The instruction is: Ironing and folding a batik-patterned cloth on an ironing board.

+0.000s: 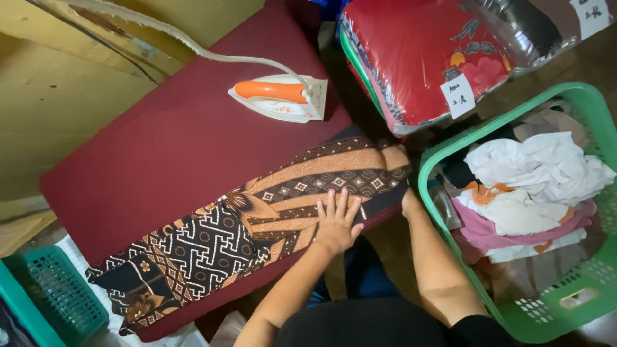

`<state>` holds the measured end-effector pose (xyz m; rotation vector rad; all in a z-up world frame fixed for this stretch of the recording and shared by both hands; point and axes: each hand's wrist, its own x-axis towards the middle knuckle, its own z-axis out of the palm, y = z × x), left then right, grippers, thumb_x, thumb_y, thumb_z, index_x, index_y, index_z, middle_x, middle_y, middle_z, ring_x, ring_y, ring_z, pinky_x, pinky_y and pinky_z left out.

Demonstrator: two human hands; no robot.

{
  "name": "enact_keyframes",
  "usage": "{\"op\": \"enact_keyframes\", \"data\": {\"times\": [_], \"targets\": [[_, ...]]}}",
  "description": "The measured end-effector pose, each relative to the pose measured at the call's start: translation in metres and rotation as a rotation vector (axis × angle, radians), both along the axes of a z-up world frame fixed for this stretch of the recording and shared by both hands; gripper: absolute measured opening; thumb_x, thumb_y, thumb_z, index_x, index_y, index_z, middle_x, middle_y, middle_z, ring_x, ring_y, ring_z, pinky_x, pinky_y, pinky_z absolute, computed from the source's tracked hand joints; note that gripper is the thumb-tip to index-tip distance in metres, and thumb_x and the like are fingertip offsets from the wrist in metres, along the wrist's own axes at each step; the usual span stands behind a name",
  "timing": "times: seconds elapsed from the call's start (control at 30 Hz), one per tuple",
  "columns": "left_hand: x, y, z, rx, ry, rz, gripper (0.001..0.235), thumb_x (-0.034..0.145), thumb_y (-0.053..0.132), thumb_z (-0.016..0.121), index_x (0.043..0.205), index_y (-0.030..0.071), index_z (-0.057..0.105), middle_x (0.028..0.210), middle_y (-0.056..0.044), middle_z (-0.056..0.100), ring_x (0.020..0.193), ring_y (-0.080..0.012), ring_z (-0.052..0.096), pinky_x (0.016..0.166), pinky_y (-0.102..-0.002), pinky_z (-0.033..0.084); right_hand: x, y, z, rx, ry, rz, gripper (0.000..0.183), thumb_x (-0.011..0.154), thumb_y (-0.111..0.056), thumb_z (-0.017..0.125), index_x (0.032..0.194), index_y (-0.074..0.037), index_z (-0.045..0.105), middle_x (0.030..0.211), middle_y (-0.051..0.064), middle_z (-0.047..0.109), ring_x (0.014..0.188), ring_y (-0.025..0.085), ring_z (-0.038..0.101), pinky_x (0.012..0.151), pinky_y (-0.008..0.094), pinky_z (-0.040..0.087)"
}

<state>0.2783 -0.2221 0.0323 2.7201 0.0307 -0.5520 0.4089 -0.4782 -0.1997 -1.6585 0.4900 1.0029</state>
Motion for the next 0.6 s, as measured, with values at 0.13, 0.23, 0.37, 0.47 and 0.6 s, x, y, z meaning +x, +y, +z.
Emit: {"op": "enact_keyframes", "data": {"times": [0.13, 0.23, 0.37, 0.47, 0.6], "targets": [[-0.002, 0.001, -0.003, 0.007, -0.024, 0.009, 0.082, 0.095, 0.055, 0.055, 0.163, 0.022, 0.025, 0.17, -0.02, 0.008, 0.154, -0.0502, 0.002, 0.115, -0.075, 0.007, 0.009, 0.038, 0.065, -0.003, -0.04, 0.02, 0.073, 0.099, -0.052, 0.046, 0.155, -0.004, 0.045, 0.159, 0.013, 0.048, 0.143, 0.027, 0.043, 0.117, 0.04, 0.034], [-0.005, 0.0, -0.002, -0.011, -0.027, 0.009, 0.081, 0.095, 0.055, 0.056, 0.162, 0.023, 0.025, 0.17, -0.02, 0.008, 0.154, -0.0505, 0.002, 0.115, -0.076, 0.007, 0.02, 0.047, 0.09, -0.013, -0.069, 0.045, 0.073, 0.099, -0.051, 0.047, 0.154, -0.004, 0.045, 0.158, 0.013, 0.048, 0.142, 0.027, 0.043, 0.116, 0.04, 0.034], [0.002, 0.003, -0.002, 0.019, -0.052, 0.004, 0.08, 0.096, 0.055, 0.055, 0.162, 0.021, 0.025, 0.17, -0.02, 0.009, 0.153, -0.051, 0.003, 0.114, -0.076, 0.007, 0.047, 0.066, 0.115, -0.018, -0.121, 0.069, 0.072, 0.098, -0.05, 0.048, 0.153, -0.004, 0.045, 0.157, 0.013, 0.048, 0.14, 0.027, 0.044, 0.116, 0.04, 0.035], [-0.002, 0.002, 0.001, -0.007, -0.017, 0.001, 0.081, 0.095, 0.054, 0.056, 0.163, 0.021, 0.025, 0.169, -0.02, 0.009, 0.153, -0.0509, 0.002, 0.114, -0.076, 0.007, 0.05, 0.074, 0.132, -0.028, -0.152, 0.089, 0.071, 0.098, -0.049, 0.049, 0.153, -0.005, 0.045, 0.156, 0.013, 0.048, 0.139, 0.027, 0.044, 0.115, 0.04, 0.035], [-0.003, 0.0, 0.001, -0.015, -0.022, 0.016, 0.082, 0.094, 0.055, 0.056, 0.162, 0.022, 0.025, 0.17, -0.019, 0.008, 0.154, -0.0502, 0.003, 0.115, -0.075, 0.007, 0.04, 0.072, 0.154, -0.052, -0.2, 0.13, 0.071, 0.097, -0.048, 0.051, 0.152, -0.005, 0.045, 0.154, 0.013, 0.048, 0.138, 0.027, 0.044, 0.114, 0.04, 0.035]]}}
